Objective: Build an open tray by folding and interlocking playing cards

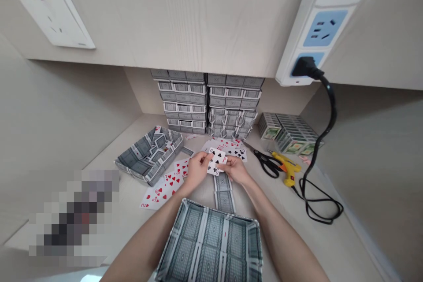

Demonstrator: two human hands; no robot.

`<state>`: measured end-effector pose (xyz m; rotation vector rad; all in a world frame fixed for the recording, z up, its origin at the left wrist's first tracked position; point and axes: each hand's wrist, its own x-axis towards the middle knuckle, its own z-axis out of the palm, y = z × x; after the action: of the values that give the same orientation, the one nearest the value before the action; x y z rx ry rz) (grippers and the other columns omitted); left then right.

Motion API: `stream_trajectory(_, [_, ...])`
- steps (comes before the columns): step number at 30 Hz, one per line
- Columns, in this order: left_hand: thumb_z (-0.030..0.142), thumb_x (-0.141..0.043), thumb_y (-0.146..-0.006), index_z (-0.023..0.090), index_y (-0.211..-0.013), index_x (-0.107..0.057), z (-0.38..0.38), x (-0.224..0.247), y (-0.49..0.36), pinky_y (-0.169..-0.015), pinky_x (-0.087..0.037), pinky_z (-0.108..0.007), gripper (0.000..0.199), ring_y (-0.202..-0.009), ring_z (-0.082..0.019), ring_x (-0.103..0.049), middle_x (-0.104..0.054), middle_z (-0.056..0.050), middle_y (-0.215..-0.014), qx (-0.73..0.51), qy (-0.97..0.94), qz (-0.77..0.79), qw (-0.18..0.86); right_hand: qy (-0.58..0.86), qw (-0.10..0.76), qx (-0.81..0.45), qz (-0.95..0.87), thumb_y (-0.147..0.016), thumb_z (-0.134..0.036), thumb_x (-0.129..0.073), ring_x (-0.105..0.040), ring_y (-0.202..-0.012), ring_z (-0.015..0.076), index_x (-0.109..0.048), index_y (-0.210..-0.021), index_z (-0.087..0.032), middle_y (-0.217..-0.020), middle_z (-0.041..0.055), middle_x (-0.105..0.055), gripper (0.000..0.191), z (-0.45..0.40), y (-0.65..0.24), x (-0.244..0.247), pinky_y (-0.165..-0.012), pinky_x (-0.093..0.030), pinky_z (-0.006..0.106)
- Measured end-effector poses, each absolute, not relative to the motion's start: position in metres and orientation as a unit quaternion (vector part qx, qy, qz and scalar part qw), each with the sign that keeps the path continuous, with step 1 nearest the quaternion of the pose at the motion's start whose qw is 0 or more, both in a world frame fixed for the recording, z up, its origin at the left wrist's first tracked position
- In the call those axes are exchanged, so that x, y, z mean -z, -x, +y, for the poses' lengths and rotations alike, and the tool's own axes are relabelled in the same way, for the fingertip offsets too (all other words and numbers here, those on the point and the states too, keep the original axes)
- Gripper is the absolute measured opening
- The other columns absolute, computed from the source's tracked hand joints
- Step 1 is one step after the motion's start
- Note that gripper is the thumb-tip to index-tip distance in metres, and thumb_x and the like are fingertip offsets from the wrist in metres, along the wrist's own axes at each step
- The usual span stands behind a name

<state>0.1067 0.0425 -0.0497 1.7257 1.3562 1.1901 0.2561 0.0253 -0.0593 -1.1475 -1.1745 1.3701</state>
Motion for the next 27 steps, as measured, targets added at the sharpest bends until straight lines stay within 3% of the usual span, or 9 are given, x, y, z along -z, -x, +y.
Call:
stream_trajectory(4, [0.041, -0.038, -0.081, 0.016, -0.054, -0.044, 0.041, 0.05, -0.108, -0.051, -0.026, -0.022, 0.037, -0.048, -0.009, -0.036, -0.041, 0.003, -0.048, -0.404, -0.718, 0.53, 0.201, 0.473, 0.465, -0.572, -0.483, -0.05, -0.033, -0.074, -0.029, -0.024, 0.003, -0.057, -0.067, -0.014, -0.041, -0.0055, -0.054, 0.031, 0.025, -0.254, 0.059, -0.024, -0.019, 0.018])
stream_trajectory(9, [0.041, -0.035, -0.082, 0.016, -0.05, -0.042, 0.044, 0.053, -0.107, -0.049, -0.024, -0.022, 0.042, -0.044, -0.009, -0.038, -0.041, 0.002, -0.044, -0.392, -0.717, 0.548, 0.176, 0.465, 0.459, -0.576, -0.491, -0.05, -0.03, -0.074, -0.03, -0.028, 0.0027, -0.057, -0.066, -0.014, -0.046, -0.0051, -0.056, 0.028, 0.022, -0.251, 0.051, -0.028, -0.02, 0.018])
stream_trajectory(18, [0.047, -0.036, -0.08, 0.015, -0.045, -0.035, 0.049, 0.056, -0.106, -0.046, -0.021, -0.022, 0.047, -0.043, -0.007, -0.033, -0.033, 0.004, -0.042, -0.415, -0.689, 0.551, 0.221, 0.453, 0.441, -0.562, -0.533, -0.055, -0.037, -0.071, -0.035, -0.031, 0.0043, -0.057, -0.072, -0.014, -0.054, -0.0016, -0.061, 0.032, 0.019, -0.251, 0.052, -0.029, -0.022, 0.018])
stream_trajectory(24, [0.046, -0.04, -0.078, 0.016, -0.05, -0.035, 0.052, 0.059, -0.105, -0.047, -0.023, -0.021, 0.041, -0.048, -0.008, -0.032, -0.033, 0.005, -0.047, -0.413, -0.695, 0.508, 0.297, 0.468, 0.471, -0.518, -0.539, -0.062, -0.039, -0.066, -0.034, -0.027, 0.0054, -0.052, -0.062, -0.016, -0.037, -0.0077, -0.046, 0.027, 0.022, -0.254, 0.062, -0.029, -0.022, 0.019])
stream_trajectory(27, [0.041, -0.042, -0.078, 0.016, -0.053, -0.036, 0.053, 0.058, -0.102, -0.048, -0.025, -0.021, 0.035, -0.05, -0.008, -0.032, -0.034, 0.005, -0.05, -0.396, -0.715, 0.461, 0.347, 0.471, 0.51, -0.504, -0.513, -0.063, -0.038, -0.066, -0.038, -0.031, 0.0066, -0.054, -0.067, -0.016, -0.041, -0.0066, -0.049, 0.026, 0.026, -0.255, 0.069, -0.032, -0.027, 0.019])
